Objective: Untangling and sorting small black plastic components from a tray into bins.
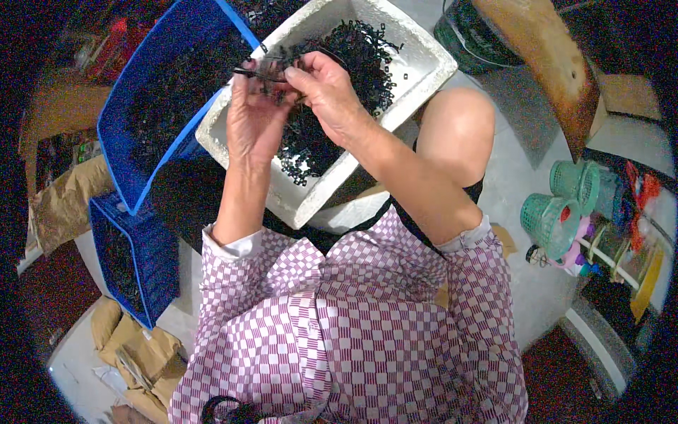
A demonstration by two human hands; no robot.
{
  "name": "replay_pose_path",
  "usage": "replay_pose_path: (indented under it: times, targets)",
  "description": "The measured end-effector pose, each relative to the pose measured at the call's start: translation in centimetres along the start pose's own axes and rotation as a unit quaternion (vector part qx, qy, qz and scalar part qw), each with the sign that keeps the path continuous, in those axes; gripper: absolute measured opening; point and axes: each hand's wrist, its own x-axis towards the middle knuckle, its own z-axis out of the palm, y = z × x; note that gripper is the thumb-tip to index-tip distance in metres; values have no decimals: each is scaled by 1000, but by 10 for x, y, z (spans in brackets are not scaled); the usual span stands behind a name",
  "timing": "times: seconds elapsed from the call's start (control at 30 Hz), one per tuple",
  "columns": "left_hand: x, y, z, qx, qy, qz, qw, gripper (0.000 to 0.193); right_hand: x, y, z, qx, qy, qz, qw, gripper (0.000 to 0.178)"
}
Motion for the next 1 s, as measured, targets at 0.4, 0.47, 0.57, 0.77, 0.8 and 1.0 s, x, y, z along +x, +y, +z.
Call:
replay_pose_path:
  times: [0.4,0.47,0.57,0.77,0.8,1.0]
  targets:
    - [-3,23,-14,27,18,68,997,12,-7,7,3,-247,-69,-83,963,24]
    - [-5,23,-15,7,29,40,999,12,-9,-6,3,-242,-89,-27,966,25]
    - [-6,16,-16,-13,0,-2,1000,14,-9,-16,8,-251,-89,2,964,28]
    - [-7,7,-10,-28,-14,-34,999,16,-6,-14,16,-340,-73,-126,929,28]
    - [-7,7,-9,-29,-11,-42,999,17,-4,-12,14,-340,-73,-126,929,28]
    - [-9,4,2,-55,28,-68,996,19,0,-2,7,-446,-6,-242,862,23]
